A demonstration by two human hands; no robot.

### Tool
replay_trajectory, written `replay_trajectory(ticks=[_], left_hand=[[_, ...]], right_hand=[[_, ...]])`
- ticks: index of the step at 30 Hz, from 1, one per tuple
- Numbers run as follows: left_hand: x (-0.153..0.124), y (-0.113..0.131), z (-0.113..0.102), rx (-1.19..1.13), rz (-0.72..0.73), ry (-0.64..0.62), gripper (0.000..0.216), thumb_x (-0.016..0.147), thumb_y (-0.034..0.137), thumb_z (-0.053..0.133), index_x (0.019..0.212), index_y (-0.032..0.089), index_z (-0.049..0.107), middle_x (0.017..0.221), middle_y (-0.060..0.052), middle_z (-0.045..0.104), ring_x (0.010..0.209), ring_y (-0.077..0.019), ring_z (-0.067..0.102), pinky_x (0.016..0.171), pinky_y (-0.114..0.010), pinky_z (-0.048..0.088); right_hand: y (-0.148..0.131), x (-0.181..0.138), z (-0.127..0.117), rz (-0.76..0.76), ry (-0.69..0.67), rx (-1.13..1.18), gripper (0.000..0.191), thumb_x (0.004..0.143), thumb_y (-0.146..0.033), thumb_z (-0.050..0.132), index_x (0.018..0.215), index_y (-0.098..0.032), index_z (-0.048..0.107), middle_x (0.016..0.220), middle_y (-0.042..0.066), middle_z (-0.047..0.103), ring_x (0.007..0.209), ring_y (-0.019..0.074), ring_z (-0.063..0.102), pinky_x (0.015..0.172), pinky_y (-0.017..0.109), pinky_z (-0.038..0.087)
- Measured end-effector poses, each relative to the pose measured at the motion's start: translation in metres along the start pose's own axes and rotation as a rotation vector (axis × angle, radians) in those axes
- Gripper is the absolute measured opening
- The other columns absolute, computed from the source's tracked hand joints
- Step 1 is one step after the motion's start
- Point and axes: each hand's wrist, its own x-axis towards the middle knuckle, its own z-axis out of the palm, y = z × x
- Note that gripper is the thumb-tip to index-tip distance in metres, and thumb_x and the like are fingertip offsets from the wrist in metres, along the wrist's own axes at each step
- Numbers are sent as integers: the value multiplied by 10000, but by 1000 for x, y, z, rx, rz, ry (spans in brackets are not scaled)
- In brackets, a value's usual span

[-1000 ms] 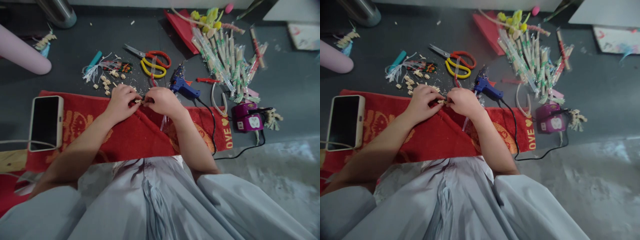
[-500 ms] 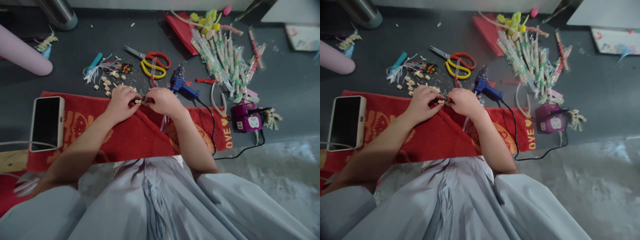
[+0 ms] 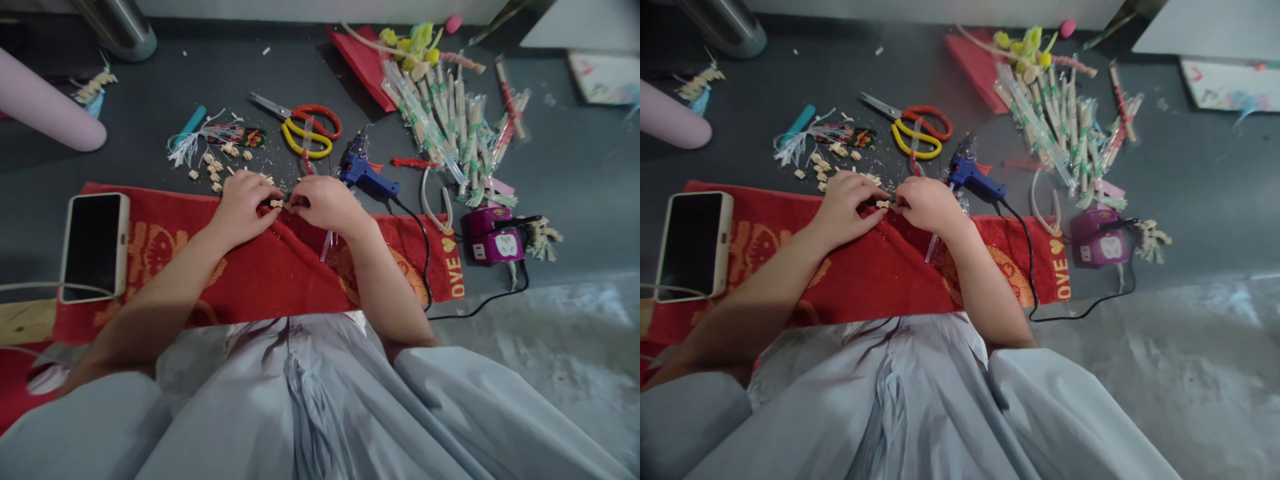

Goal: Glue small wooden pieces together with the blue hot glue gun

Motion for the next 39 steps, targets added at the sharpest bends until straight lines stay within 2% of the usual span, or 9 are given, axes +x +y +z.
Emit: replay_trajectory(ticks=[9,19,25,39], left_hand=[[-1,2,-2,13,-30,28,237,865,375,598,1033,255,714,1078,-87,670,1158,-329,525,1009,-539,393],[-2,3,-5,23,-89,38,198,824,376,644,948,242,722,1026,-89,663,1162,-347,521,1028,-560,376],[-1,2,-4,50,-56,61,175,849,379,613,895,245,716,957,-76,670,1086,-317,545,984,-537,411],[-1,2,-5,19,-45,46,195,876,390,586,918,257,722,984,-82,681,1105,-322,547,987,-543,402]], right_hand=[[-4,-1,-1,19,3,-15,218,874,-267,634,1004,-137,751,968,101,721,876,222,618,724,329,379],[-7,-1,0,17,1,-32,201,882,-212,573,988,-139,727,974,107,719,874,221,616,718,327,383],[-5,-2,-2,37,23,-26,226,882,-192,533,996,-141,721,980,109,718,898,228,627,747,332,406],[2,-1,-1,13,71,26,190,867,-149,538,973,-142,695,939,100,704,876,210,615,795,314,438]])
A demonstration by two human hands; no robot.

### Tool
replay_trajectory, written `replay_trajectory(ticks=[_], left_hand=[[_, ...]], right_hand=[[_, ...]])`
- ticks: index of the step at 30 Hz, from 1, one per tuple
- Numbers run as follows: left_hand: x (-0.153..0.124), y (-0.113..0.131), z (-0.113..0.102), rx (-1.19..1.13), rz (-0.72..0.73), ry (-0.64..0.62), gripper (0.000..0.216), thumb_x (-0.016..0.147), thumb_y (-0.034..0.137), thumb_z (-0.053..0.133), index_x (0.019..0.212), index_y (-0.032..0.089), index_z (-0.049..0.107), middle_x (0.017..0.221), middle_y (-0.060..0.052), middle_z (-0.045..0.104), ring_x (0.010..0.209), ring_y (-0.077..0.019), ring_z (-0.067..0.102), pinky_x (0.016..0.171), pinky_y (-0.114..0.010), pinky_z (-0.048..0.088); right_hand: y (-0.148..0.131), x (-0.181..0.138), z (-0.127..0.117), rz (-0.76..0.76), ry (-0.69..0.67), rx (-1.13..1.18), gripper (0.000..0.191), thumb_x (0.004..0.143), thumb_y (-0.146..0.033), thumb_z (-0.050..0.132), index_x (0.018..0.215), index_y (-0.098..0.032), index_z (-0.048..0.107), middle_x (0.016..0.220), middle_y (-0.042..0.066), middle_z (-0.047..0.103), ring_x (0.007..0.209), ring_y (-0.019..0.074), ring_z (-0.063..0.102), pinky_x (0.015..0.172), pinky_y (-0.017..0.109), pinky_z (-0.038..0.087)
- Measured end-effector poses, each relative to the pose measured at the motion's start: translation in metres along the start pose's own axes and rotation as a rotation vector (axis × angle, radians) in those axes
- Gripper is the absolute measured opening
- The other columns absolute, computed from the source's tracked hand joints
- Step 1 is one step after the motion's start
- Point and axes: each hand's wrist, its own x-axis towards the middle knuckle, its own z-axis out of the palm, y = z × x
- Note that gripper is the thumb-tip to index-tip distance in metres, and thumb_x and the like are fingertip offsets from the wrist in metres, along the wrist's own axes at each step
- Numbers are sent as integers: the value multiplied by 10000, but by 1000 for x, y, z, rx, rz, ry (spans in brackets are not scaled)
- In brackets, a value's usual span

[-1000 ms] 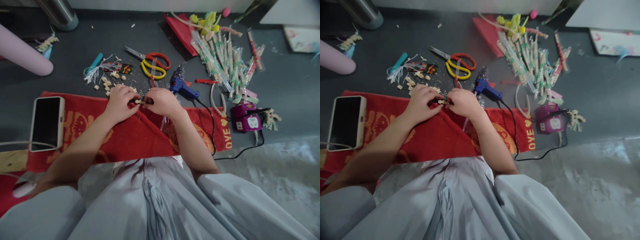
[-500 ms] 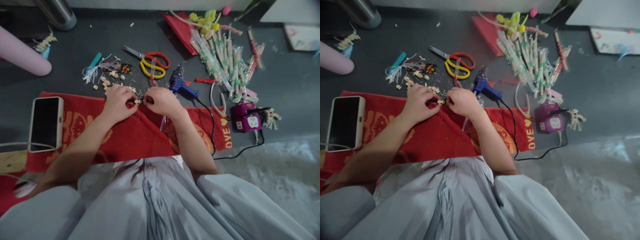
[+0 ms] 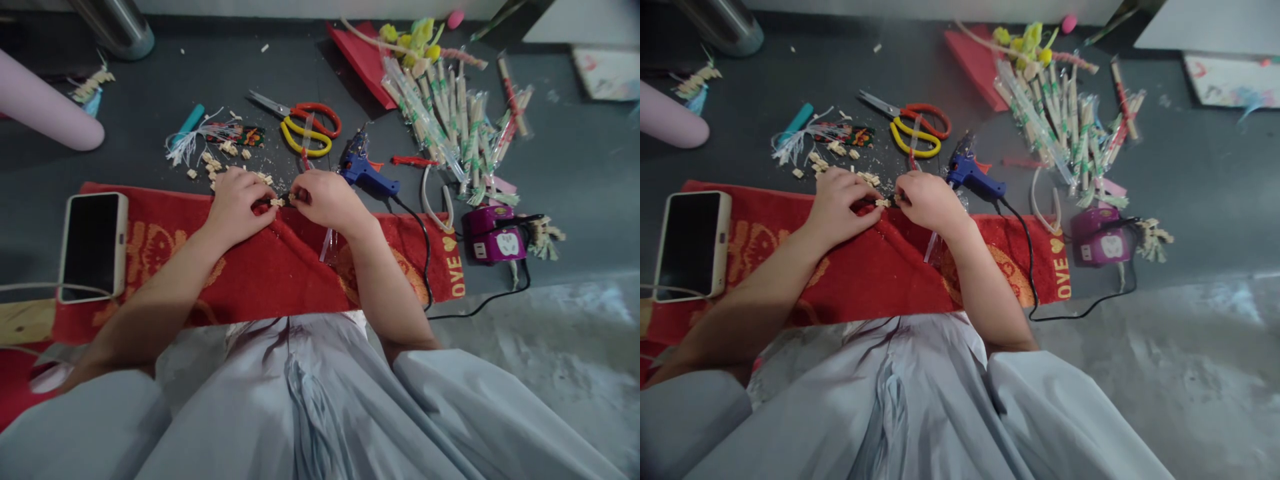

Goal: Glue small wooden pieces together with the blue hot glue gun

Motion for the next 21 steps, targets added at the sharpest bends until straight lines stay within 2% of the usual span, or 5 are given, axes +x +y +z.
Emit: replay_trajectory(ticks=[8,21], left_hand=[[0,0,0,9,22,-6,219,892,405,559,943,266,720,1002,-78,692,1119,-317,555,994,-524,401],[0,0,3,-36,33,-32,206,881,401,567,911,265,719,988,-66,697,1096,-295,567,1010,-511,392]], right_hand=[[-1,1,1,-7,-34,22,202,870,-149,559,1000,-139,713,969,105,719,902,221,624,809,323,446],[3,2,1,-29,-58,35,183,833,-161,606,941,-152,754,892,80,721,836,199,607,784,305,426]])
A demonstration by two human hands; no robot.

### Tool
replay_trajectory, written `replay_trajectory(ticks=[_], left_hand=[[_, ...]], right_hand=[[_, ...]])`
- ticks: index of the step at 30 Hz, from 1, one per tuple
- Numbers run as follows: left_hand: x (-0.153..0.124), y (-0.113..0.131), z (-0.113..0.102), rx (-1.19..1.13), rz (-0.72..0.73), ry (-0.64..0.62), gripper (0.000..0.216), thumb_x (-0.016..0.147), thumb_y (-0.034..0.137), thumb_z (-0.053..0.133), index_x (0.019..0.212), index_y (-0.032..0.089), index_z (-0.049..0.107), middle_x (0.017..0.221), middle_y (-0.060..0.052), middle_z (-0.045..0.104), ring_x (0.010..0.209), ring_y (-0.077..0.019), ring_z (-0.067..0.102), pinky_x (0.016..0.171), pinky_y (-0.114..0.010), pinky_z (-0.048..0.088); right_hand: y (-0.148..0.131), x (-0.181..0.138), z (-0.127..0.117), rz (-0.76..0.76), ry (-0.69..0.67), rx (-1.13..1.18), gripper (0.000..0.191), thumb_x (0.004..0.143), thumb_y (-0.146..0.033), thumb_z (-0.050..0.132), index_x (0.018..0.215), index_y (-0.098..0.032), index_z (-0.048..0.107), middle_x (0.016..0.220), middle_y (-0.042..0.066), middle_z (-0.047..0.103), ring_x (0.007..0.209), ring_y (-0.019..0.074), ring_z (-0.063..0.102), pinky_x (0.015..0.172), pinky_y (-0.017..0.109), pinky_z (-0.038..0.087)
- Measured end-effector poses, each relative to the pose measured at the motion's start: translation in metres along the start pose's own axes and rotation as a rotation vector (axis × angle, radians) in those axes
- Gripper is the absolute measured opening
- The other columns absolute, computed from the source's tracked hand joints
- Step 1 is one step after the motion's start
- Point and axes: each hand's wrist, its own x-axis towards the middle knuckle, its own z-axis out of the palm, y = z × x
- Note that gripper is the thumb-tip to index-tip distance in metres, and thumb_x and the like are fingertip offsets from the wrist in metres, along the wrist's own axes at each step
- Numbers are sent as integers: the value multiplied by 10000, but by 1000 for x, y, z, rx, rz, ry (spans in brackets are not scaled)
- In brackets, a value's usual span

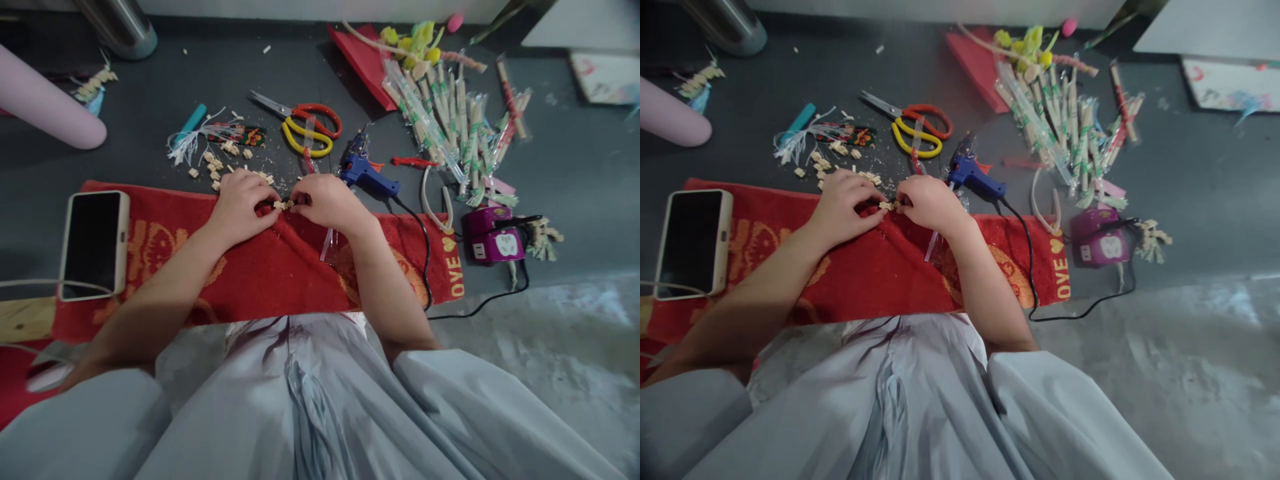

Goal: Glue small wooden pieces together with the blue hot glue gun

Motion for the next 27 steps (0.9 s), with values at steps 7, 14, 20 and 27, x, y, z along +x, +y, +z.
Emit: replay_trajectory(ticks=[7,14,20,27], left_hand=[[0,0,-1,23,5,-16,221,869,397,573,939,247,721,1009,-81,692,1113,-312,562,1000,-516,389],[0,2,-3,18,12,-24,218,899,414,568,953,276,727,1004,-65,690,1123,-306,558,995,-509,384],[0,-1,2,34,-19,28,207,889,390,586,943,241,720,1031,-76,696,1101,-301,562,995,-495,401],[-2,0,0,85,-21,98,176,894,356,578,917,243,711,1014,-86,688,1127,-327,551,1005,-535,398]], right_hand=[[-2,-1,-1,11,-20,-21,237,829,-140,589,1004,-138,749,924,90,723,860,207,613,790,311,427],[-3,-1,1,2,-9,-48,211,865,-170,584,1004,-138,740,926,98,719,873,214,611,782,314,422],[-3,0,2,0,15,-42,199,876,-187,578,977,-134,741,921,97,717,867,210,616,765,310,413],[-4,1,3,-8,73,8,185,879,-199,582,961,-151,741,921,92,717,870,211,613,766,311,424]])
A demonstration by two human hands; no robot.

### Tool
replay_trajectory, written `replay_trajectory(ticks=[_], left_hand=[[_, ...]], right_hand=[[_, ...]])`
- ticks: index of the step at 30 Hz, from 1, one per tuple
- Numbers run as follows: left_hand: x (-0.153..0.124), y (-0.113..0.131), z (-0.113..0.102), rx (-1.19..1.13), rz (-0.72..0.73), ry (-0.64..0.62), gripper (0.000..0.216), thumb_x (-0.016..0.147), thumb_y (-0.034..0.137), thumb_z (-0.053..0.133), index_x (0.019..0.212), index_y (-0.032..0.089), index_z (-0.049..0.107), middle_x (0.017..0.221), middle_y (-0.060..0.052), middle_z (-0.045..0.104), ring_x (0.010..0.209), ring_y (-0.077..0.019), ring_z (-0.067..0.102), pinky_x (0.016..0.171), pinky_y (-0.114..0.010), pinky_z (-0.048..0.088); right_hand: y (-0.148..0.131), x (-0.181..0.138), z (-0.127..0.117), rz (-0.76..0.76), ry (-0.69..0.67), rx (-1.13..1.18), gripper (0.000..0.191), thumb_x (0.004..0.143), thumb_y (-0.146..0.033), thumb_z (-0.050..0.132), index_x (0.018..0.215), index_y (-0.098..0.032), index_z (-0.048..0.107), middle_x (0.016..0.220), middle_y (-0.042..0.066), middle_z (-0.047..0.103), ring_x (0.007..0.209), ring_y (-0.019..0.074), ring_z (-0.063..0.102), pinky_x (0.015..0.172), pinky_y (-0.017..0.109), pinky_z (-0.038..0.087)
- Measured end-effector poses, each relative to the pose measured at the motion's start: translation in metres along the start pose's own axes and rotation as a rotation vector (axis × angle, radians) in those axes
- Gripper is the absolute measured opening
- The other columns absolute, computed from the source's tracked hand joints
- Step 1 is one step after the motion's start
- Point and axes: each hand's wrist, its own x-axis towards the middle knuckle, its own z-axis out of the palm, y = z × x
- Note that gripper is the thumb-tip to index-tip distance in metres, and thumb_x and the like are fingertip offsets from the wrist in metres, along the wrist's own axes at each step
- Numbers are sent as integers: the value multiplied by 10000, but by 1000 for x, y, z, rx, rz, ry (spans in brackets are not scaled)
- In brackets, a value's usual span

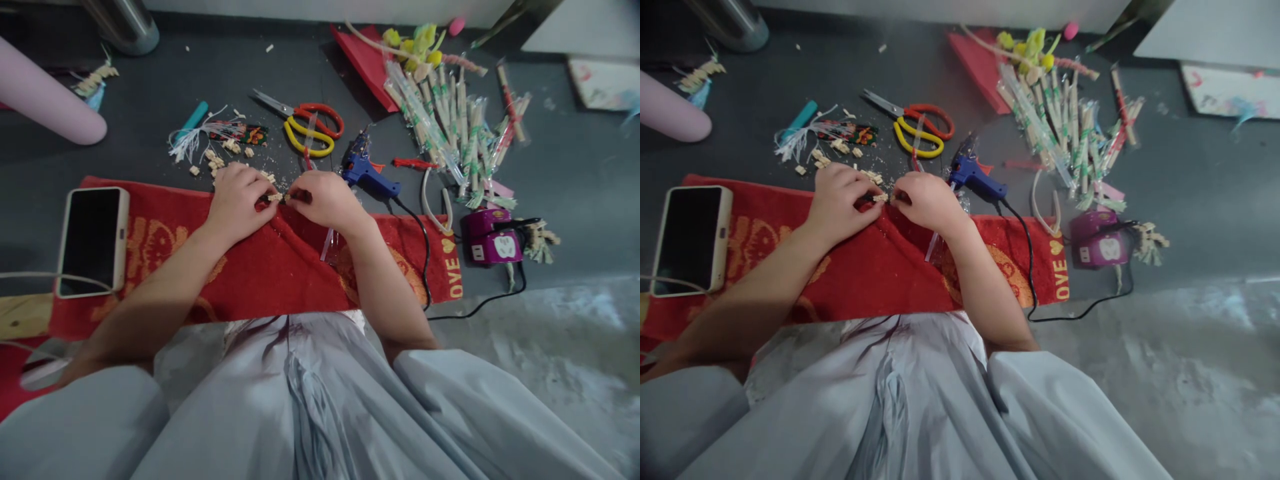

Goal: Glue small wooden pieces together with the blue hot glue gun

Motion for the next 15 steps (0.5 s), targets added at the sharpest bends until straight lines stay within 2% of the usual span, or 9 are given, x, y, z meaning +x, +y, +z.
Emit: replay_trajectory(ticks=[15], left_hand=[[2,-2,3,-1,27,-59,203,885,364,559,920,232,709,998,-83,682,1093,-310,561,976,-499,419]], right_hand=[[-5,0,-2,19,-67,-79,222,884,-215,590,957,-141,787,904,97,714,863,210,613,761,312,421]])
